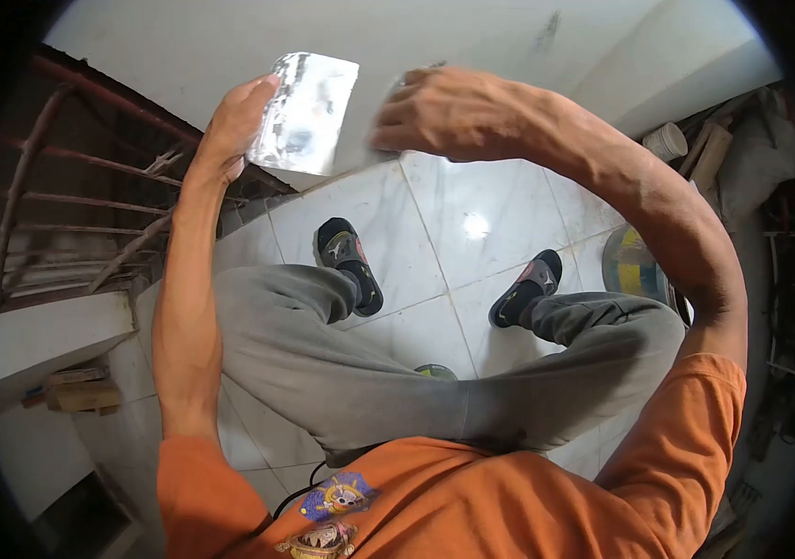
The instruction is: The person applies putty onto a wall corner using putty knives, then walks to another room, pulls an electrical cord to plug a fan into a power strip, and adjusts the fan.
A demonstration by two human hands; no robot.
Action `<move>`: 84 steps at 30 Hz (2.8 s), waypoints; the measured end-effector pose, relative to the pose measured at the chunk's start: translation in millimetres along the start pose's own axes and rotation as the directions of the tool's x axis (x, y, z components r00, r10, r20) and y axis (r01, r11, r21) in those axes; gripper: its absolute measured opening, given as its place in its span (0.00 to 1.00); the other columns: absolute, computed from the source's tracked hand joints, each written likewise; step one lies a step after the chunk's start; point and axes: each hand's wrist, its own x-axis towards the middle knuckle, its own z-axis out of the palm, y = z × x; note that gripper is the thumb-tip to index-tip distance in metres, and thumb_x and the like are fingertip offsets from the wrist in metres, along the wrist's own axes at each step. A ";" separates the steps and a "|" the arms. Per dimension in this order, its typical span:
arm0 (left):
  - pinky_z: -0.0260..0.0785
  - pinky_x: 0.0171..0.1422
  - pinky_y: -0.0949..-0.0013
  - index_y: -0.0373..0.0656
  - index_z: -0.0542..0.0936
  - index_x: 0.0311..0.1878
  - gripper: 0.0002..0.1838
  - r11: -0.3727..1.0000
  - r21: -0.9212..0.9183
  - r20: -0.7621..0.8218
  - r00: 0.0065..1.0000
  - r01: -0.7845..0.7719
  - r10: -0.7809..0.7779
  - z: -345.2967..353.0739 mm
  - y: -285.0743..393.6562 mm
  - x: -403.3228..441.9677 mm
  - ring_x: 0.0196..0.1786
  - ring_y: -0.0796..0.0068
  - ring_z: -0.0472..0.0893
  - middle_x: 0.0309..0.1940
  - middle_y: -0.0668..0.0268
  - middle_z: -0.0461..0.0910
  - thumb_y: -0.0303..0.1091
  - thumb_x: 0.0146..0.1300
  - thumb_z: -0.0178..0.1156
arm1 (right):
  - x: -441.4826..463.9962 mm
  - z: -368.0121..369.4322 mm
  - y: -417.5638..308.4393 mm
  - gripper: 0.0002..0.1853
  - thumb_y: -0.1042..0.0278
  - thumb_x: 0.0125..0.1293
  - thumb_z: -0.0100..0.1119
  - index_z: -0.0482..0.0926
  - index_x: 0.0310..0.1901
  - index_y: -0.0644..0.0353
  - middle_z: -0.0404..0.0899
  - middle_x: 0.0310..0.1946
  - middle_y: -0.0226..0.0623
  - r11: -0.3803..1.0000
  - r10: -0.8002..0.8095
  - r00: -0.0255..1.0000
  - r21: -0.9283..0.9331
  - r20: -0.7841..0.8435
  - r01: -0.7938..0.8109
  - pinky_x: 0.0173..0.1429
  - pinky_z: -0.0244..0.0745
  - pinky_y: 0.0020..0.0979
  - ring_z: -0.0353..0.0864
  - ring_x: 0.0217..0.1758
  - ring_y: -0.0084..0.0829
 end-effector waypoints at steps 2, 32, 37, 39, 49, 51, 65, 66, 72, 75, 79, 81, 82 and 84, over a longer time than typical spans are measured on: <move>0.69 0.36 0.73 0.32 0.76 0.42 0.18 1.000 0.018 -0.072 0.997 -0.014 0.015 -5.3 10.4 -10.3 0.29 0.81 0.74 0.31 0.67 0.78 0.40 0.71 0.45 | -26.5 40.2 14.2 0.14 0.73 0.65 0.50 0.78 0.51 0.58 0.81 0.49 0.40 0.987 0.120 0.987 0.093 0.108 -0.130 0.64 0.70 0.38 0.80 0.53 0.36; 0.58 0.35 0.76 0.35 0.74 0.41 0.19 0.806 0.564 -0.012 0.978 0.178 -0.208 -7.3 26.8 -19.3 0.30 0.85 0.63 0.25 0.72 0.68 0.41 0.74 0.41 | 43.8 475.2 56.1 0.16 0.77 0.58 0.52 0.72 0.49 0.71 0.75 0.44 0.46 -0.544 0.602 -0.173 0.559 0.780 0.626 0.43 0.79 0.45 0.79 0.43 0.42; 0.60 0.33 0.71 0.34 0.71 0.36 0.19 0.886 0.460 -0.077 0.997 0.063 -0.031 -0.3 16.9 -28.0 0.26 0.80 0.61 0.19 0.67 0.64 0.42 0.74 0.42 | 49.0 459.1 66.0 0.17 0.76 0.61 0.53 0.71 0.52 0.71 0.75 0.49 0.47 -0.443 0.695 -0.041 0.472 0.718 0.762 0.48 0.79 0.50 0.78 0.50 0.46; 0.60 0.35 0.71 0.34 0.71 0.37 0.19 0.889 0.453 -0.058 0.997 0.070 -0.049 -3.2 18.4 -31.2 0.27 0.80 0.61 0.20 0.67 0.64 0.42 0.74 0.42 | 47.6 455.7 67.5 0.17 0.77 0.61 0.52 0.70 0.53 0.71 0.75 0.50 0.49 -0.442 0.675 -0.045 0.453 0.736 0.774 0.52 0.78 0.52 0.77 0.53 0.48; 0.61 0.36 0.70 0.34 0.69 0.35 0.20 0.863 0.495 0.068 0.994 -0.103 0.080 -11.7 14.8 -29.2 0.29 0.78 0.60 0.21 0.67 0.61 0.43 0.74 0.43 | 37.1 332.1 85.8 0.19 0.80 0.62 0.40 0.65 0.55 0.76 0.69 0.55 0.59 -0.450 0.768 0.027 0.510 0.640 0.733 0.63 0.69 0.60 0.71 0.59 0.57; 0.62 0.36 0.69 0.33 0.69 0.35 0.19 0.861 0.494 0.076 0.993 -0.118 0.092 -11.3 17.1 -31.0 0.29 0.78 0.61 0.21 0.66 0.62 0.43 0.74 0.43 | 34.1 301.2 95.2 0.21 0.83 0.61 0.34 0.61 0.57 0.77 0.65 0.57 0.63 -0.457 0.793 0.055 0.533 0.607 0.713 0.66 0.63 0.63 0.67 0.62 0.60; 0.67 0.41 0.72 0.31 0.74 0.38 0.20 0.936 0.321 0.067 0.989 -0.143 0.129 -6.0 1.6 -4.4 0.32 0.80 0.71 0.28 0.68 0.75 0.40 0.73 0.42 | -0.9 20.8 72.4 0.12 0.79 0.67 0.38 0.61 0.49 0.78 0.67 0.48 0.55 -0.187 0.982 0.104 0.809 0.155 0.558 0.62 0.70 0.62 0.74 0.51 0.48; 0.67 0.42 0.72 0.32 0.74 0.38 0.19 0.944 0.303 0.050 0.991 -0.133 0.124 -5.6 4.8 -4.7 0.33 0.81 0.72 0.29 0.67 0.76 0.40 0.73 0.42 | -17.4 31.2 75.3 0.14 0.80 0.65 0.40 0.61 0.50 0.79 0.68 0.48 0.57 -0.179 0.984 0.084 0.802 0.160 0.570 0.60 0.71 0.62 0.74 0.52 0.50; 0.68 0.44 0.75 0.33 0.76 0.45 0.20 0.991 0.133 -0.014 0.999 -0.029 0.031 32.0 31.2 -19.3 0.36 0.82 0.74 0.35 0.67 0.78 0.42 0.73 0.43 | -71.6 235.5 50.8 0.15 0.82 0.61 0.45 0.69 0.51 0.71 0.73 0.47 0.48 -0.457 0.847 0.046 0.682 0.529 0.571 0.61 0.73 0.51 0.76 0.48 0.43; 0.67 0.45 0.76 0.33 0.76 0.47 0.20 0.983 0.184 0.023 1.000 0.014 -0.018 37.2 31.9 -20.6 0.37 0.83 0.74 0.36 0.68 0.78 0.43 0.73 0.44 | -65.3 337.9 32.0 0.18 0.84 0.58 0.44 0.68 0.52 0.73 0.72 0.48 0.51 -0.480 0.720 -0.100 0.597 0.687 0.643 0.55 0.73 0.64 0.77 0.50 0.53; 0.66 0.47 0.77 0.34 0.76 0.49 0.20 0.949 0.299 0.004 0.995 0.095 -0.101 47.7 28.5 -14.2 0.39 0.83 0.73 0.36 0.69 0.77 0.43 0.73 0.45 | -56.0 402.0 43.2 0.20 0.84 0.57 0.45 0.66 0.53 0.75 0.72 0.50 0.53 -0.514 0.661 -0.119 0.563 0.741 0.647 0.54 0.75 0.61 0.76 0.52 0.53; 0.66 0.47 0.77 0.34 0.76 0.49 0.20 0.934 0.325 -0.021 0.989 0.148 -0.149 46.6 29.4 -8.1 0.39 0.83 0.73 0.36 0.69 0.77 0.42 0.73 0.45 | -46.3 445.0 62.4 0.18 0.83 0.54 0.44 0.70 0.49 0.76 0.74 0.44 0.51 -0.526 0.650 -0.194 0.620 0.735 0.582 0.47 0.78 0.54 0.79 0.45 0.48; 0.66 0.47 0.77 0.34 0.76 0.49 0.19 0.929 0.323 -0.039 0.983 0.181 -0.178 52.7 34.4 -7.2 0.39 0.83 0.72 0.36 0.69 0.77 0.42 0.73 0.45 | -43.3 458.7 64.9 0.18 0.82 0.53 0.44 0.71 0.47 0.77 0.75 0.42 0.50 -0.537 0.643 -0.228 0.643 0.731 0.546 0.43 0.79 0.50 0.80 0.41 0.46; 0.65 0.46 0.77 0.33 0.76 0.49 0.18 0.932 0.299 -0.042 0.979 0.204 -0.201 52.3 35.3 -1.6 0.39 0.84 0.72 0.36 0.69 0.77 0.40 0.73 0.44 | -34.9 474.7 71.5 0.18 0.81 0.53 0.45 0.72 0.46 0.76 0.75 0.40 0.48 -0.488 0.638 -0.250 0.634 0.729 0.600 0.39 0.78 0.45 0.79 0.39 0.41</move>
